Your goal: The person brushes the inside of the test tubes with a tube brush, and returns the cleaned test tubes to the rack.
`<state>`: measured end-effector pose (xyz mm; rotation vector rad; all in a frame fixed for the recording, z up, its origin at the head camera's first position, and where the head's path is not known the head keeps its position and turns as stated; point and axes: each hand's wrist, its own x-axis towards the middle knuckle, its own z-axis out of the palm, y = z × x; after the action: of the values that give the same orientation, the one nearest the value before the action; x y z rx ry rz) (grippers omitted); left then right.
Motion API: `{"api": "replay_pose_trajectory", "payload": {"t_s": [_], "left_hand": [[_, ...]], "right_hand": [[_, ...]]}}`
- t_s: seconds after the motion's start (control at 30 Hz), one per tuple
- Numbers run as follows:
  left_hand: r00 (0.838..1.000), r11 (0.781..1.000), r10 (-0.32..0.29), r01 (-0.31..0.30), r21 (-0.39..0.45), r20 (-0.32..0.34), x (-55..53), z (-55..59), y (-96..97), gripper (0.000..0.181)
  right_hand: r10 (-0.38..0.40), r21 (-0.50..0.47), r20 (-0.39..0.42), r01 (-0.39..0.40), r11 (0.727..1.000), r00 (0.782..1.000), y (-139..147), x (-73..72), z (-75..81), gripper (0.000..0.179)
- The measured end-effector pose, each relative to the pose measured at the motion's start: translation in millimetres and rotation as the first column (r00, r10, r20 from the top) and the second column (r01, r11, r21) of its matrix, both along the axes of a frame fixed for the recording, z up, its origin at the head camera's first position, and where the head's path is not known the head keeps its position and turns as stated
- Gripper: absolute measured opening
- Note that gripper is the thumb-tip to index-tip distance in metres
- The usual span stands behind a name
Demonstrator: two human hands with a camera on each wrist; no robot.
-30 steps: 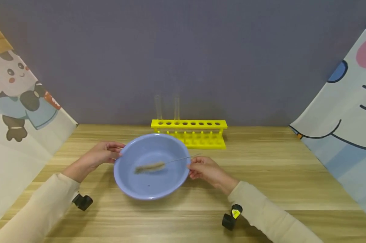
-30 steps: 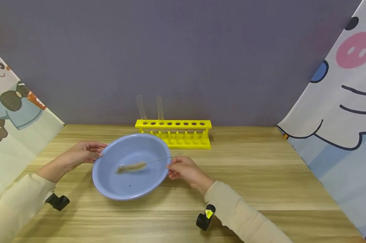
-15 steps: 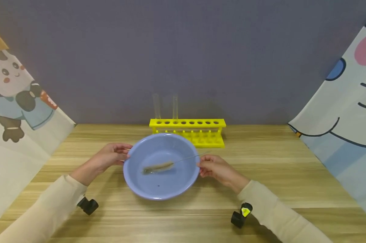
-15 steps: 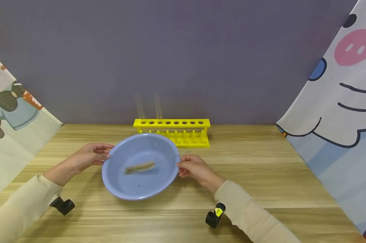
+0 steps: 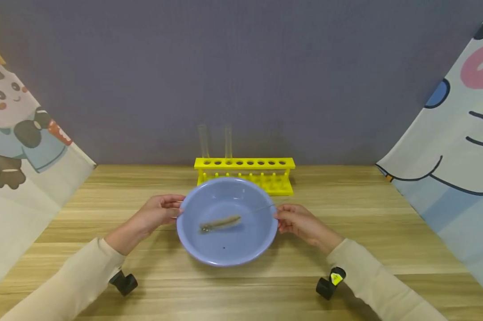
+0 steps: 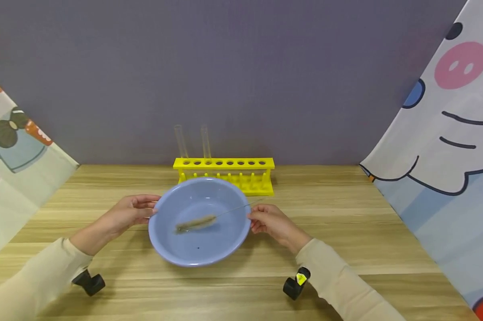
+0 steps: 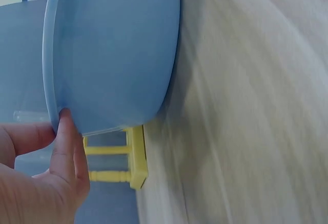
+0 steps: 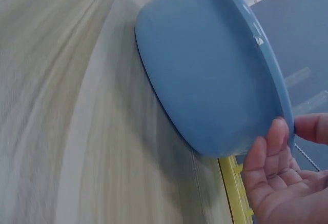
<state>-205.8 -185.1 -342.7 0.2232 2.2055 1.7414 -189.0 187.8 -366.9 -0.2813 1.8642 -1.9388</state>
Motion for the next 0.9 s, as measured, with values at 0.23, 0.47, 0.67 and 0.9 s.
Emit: {"api": "replay_pose_trajectory", "payload": {"t_s": [0.23,0.47,0.67,0.9], "left_hand": [[1.0,0.997,-0.004,0.003,0.08,0.017,0.8,-2.9,9.4,0.051],[0.999,0.991,0.018,-0.022,0.131,0.033,0.6,-5.6,19.5,0.05],[0.998,0.986,0.036,-0.044,0.164,0.053,2.2,-8.3,30.2,0.051],[0.996,0.983,0.054,-0.064,0.17,0.065,3.3,-8.5,36.0,0.05]], "right_hand": [[0.01,0.005,-0.011,-0.01,1.0,1.0,11,-2.7,0.4,0.013],[0.013,0.005,-0.005,-0.013,1.0,1.0,22,-5.7,0.6,0.014],[0.015,0.009,-0.007,-0.015,1.0,1.0,32,-7.4,0.1,0.013],[0.027,0.01,-0.009,-0.027,1.0,1.0,39,-9.2,-1.1,0.013]]}}
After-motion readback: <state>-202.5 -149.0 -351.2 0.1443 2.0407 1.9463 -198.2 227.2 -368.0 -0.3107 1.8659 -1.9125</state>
